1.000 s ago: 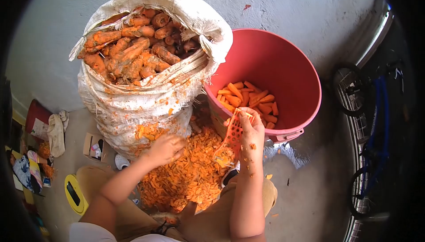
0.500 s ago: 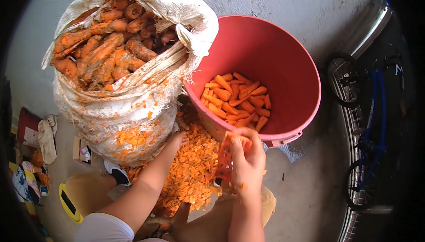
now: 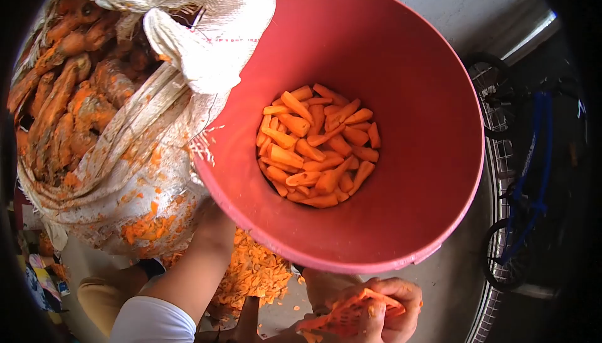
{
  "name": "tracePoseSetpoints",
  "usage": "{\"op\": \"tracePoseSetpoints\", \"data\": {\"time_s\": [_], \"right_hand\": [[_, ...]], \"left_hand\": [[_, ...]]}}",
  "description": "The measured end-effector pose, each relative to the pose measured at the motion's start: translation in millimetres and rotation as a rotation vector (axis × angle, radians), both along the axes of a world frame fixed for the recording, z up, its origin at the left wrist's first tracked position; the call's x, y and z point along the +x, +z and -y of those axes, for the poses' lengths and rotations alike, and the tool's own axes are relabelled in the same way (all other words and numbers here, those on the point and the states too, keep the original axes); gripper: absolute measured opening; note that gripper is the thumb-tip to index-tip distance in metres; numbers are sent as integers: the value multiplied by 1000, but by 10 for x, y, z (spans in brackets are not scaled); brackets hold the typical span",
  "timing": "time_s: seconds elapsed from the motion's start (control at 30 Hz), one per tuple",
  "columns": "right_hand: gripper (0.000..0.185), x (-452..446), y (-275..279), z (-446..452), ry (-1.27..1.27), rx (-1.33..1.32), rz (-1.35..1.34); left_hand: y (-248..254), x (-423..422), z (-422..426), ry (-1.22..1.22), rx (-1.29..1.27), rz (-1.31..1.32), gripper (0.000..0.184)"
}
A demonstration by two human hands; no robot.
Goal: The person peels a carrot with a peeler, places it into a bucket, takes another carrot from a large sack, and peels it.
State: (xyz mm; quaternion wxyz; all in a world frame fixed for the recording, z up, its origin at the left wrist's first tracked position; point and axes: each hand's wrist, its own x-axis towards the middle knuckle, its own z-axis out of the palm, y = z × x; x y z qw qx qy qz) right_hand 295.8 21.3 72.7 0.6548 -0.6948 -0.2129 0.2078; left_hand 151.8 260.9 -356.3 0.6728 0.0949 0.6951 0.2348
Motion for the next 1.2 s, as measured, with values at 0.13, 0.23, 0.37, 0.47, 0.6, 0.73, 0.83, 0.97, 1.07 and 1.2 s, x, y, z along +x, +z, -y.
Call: {"op": "tracePoseSetpoints", "data": {"time_s": [0.13,0.23,0.37,0.47,0.6,0.73,0.83,0.97,1.07,1.2], "right_hand": [[23,19,-52,-8,-8,-70,53],[23,23,-52,-14,-15,-115,48],[23,21,-50,-1,-11,-119,7],[24,9,-25,-26,20,-63,-12],[22,-39,-90,-88,6,65,7],[17,-54,-55,-64,134,74,-100],[15,-197,-42,-117,185,82,-122],[15,-512,-11,-239,300,58,-206],[14,-620,-450,-343,326,44,310],[14,-1069,-266,-356,334,304,-98]], "left_hand": [[-126,-7,-30,46,-11,67,27],[-187,-26,7,69,-20,128,28],[-63,-81,130,91,-43,210,28],[195,-161,275,98,-55,289,28],[767,-353,725,91,-75,408,29],[1614,-612,1285,57,12,480,34],[1922,-907,1647,28,15,783,36],[2637,-1139,1950,71,-41,872,38],[2781,-1449,2109,30,-72,1201,37],[3301,-1795,2261,-189,-67,1140,20]]}}
